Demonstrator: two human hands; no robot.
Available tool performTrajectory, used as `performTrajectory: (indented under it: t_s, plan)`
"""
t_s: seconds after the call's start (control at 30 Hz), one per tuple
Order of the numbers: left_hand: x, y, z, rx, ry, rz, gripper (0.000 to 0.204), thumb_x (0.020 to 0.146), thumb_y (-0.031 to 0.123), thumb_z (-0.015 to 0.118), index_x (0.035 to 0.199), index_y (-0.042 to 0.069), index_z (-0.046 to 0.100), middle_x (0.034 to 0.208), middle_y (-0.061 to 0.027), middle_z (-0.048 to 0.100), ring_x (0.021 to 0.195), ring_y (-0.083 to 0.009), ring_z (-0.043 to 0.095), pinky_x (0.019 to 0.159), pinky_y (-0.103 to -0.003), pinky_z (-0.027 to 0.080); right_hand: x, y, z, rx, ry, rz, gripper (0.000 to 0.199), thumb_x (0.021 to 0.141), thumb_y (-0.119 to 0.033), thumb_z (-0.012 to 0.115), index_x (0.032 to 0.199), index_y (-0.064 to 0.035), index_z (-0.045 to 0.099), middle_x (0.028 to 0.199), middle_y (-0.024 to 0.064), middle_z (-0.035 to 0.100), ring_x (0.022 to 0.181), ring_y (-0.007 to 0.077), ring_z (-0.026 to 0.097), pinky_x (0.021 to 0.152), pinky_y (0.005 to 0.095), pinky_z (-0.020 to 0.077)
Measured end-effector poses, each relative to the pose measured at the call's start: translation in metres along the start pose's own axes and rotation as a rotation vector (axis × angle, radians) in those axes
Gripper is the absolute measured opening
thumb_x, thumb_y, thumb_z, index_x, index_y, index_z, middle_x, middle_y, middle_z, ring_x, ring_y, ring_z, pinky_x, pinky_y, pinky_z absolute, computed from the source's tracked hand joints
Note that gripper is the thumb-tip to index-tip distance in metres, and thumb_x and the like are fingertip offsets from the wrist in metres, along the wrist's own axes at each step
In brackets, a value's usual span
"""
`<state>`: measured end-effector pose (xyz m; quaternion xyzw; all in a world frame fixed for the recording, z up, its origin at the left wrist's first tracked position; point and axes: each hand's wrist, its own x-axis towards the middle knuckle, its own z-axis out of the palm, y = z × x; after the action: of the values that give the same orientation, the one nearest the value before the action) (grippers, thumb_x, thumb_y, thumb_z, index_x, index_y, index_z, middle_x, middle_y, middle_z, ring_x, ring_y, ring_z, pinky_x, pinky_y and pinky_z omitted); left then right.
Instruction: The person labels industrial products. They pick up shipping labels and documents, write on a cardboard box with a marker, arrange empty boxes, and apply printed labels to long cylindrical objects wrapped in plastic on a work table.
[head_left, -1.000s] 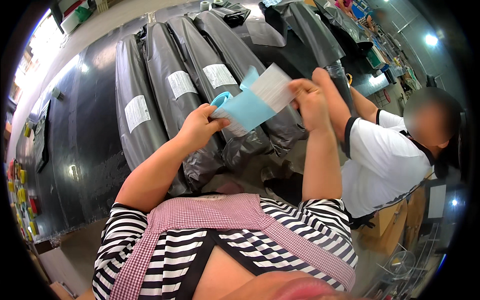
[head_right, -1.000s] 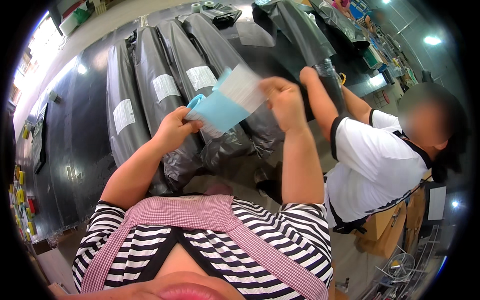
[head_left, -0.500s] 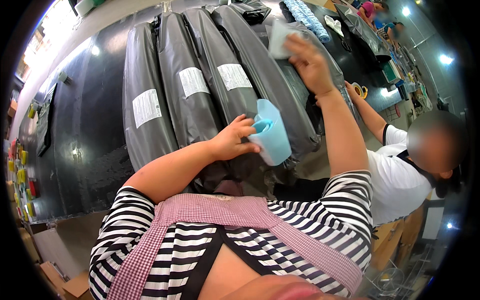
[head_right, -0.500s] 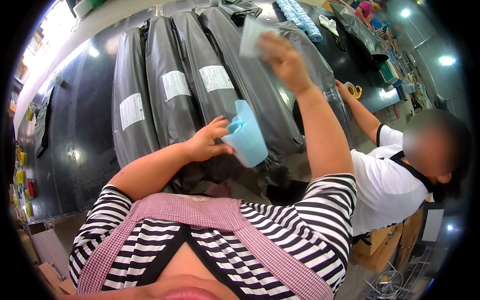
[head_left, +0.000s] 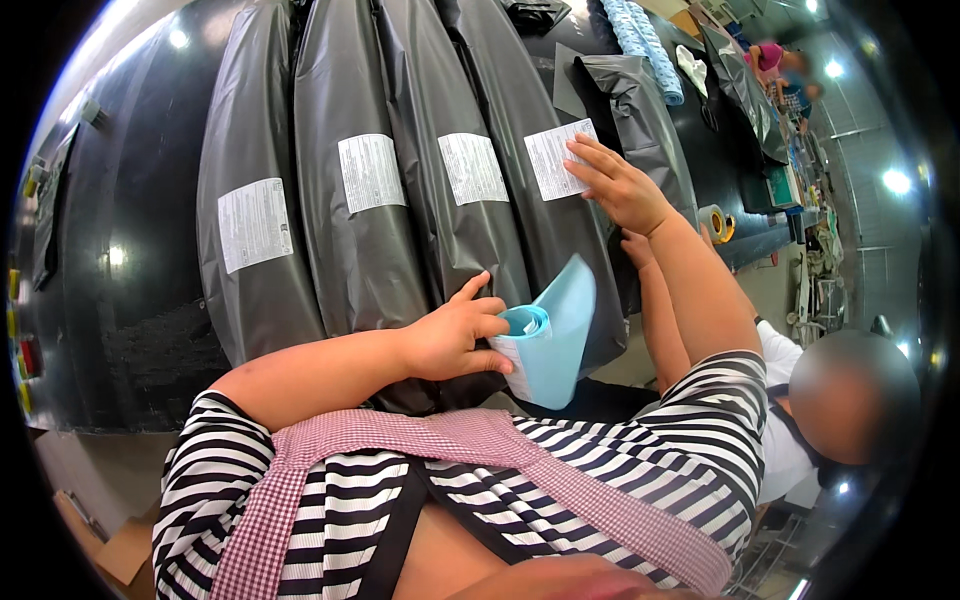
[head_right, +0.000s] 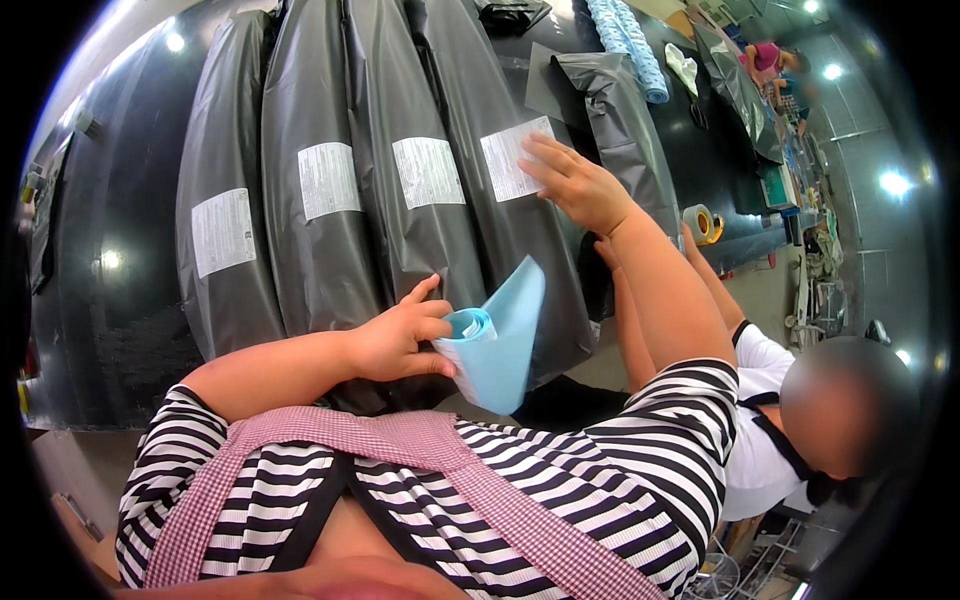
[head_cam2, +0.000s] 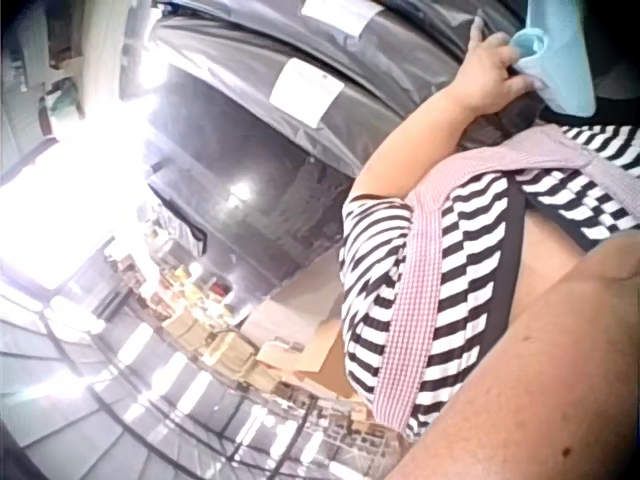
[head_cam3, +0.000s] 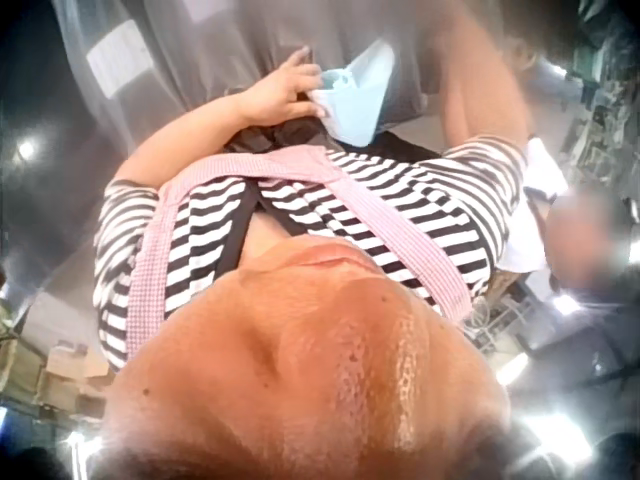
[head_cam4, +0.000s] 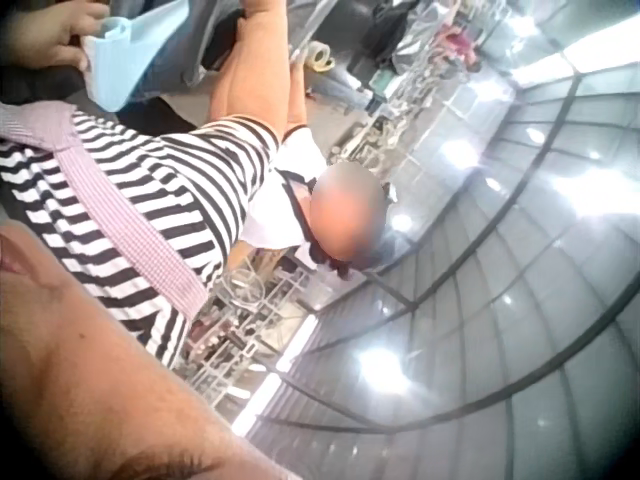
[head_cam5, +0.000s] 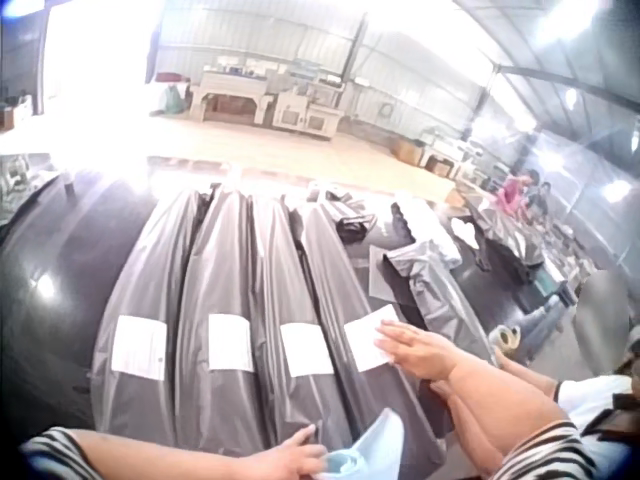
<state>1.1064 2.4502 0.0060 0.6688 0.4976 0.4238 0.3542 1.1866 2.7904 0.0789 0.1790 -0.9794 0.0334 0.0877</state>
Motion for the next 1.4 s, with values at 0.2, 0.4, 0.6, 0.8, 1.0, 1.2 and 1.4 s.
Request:
performTrajectory:
  t_s: [0.2,0.4,0.6,0.8,1.0,1.2,1.4]
  plan:
    - [0.000,-0.002,0.001,-0.023,0.026,0.018,0.035,0.085,0.036,0.073,0.095,0.004,0.062,0.089,-0.0088,0.053,0.096,-0.0278,0.057,0.119,-0.059,0.011,0.001,0.013,0.016,-0.004,-0.005,0.016,0.055,0.075,0.002,0.071,0.127,-0.0086,0.059,0.141,0.0137,0.049,0.135,0.0337,0.044,0.107,0.0413,0.0441]
    - [0.000,-0.005,0.002,-0.044,0.044,0.026,0.032,0.084,0.032,0.075,0.091,0.004,0.061,0.092,-0.0090,0.055,0.098,-0.0268,0.058,0.119,-0.060,0.008,-0.003,0.023,0.024,-0.049,-0.095,-0.006,0.051,0.079,-0.002,0.069,0.128,-0.0101,0.059,0.142,0.0132,0.049,0.134,0.0324,0.045,0.107,0.0400,0.0443]
    - [0.000,-0.005,0.002,-0.048,0.059,0.037,0.031,0.084,0.031,0.075,0.090,0.004,0.060,0.091,-0.0093,0.055,0.098,-0.0267,0.058,0.119,-0.060,0.007,0.007,0.015,0.015,-0.158,-0.246,0.040,0.046,0.084,-0.011,0.068,0.128,-0.0193,0.061,0.141,0.0092,0.051,0.137,0.0276,0.042,0.114,0.0428,0.0352]
    - [0.000,-0.003,0.000,-0.060,0.058,0.026,0.031,0.085,0.031,0.074,0.090,0.004,0.061,0.091,-0.0097,0.054,0.099,-0.0275,0.057,0.119,-0.059,0.007,0.025,-0.015,-0.020,-0.344,-0.514,0.212,0.039,0.091,-0.026,0.063,0.128,-0.0167,0.061,0.137,0.0078,0.056,0.140,0.0246,0.038,0.120,0.0442,0.0205]
    - [-0.001,-0.001,0.001,-0.024,0.038,0.014,0.033,0.085,0.034,0.073,0.095,0.004,0.063,0.088,-0.0094,0.053,0.097,-0.0291,0.057,0.119,-0.059,0.012,0.058,-0.045,0.059,-0.251,-0.400,0.436,0.071,0.095,-0.038,0.053,0.149,0.0021,0.031,0.160,0.0170,0.023,0.149,0.0302,0.017,0.122,0.0435,0.0132]
    - [0.000,-0.001,0.002,-0.041,0.065,0.040,0.033,0.085,0.033,0.073,0.098,0.004,0.063,0.090,-0.0100,0.054,0.098,-0.0300,0.057,0.119,-0.058,0.011,0.036,-0.066,0.070,-0.182,-0.684,0.217,0.077,0.090,-0.031,0.059,0.151,0.0026,0.025,0.160,0.0179,0.020,0.150,0.0308,0.015,0.123,0.0428,0.0106]
    - [-0.001,-0.001,0.002,-0.040,0.037,0.022,0.033,0.085,0.033,0.073,0.100,0.005,0.064,0.093,-0.0098,0.055,0.101,-0.0300,0.057,0.120,-0.057,0.011,0.029,-0.021,0.078,0.015,-0.018,0.758,0.095,0.085,-0.042,0.068,0.151,0.0065,0.019,0.156,0.0253,0.026,0.147,0.0343,0.023,0.120,0.0392,0.0199]
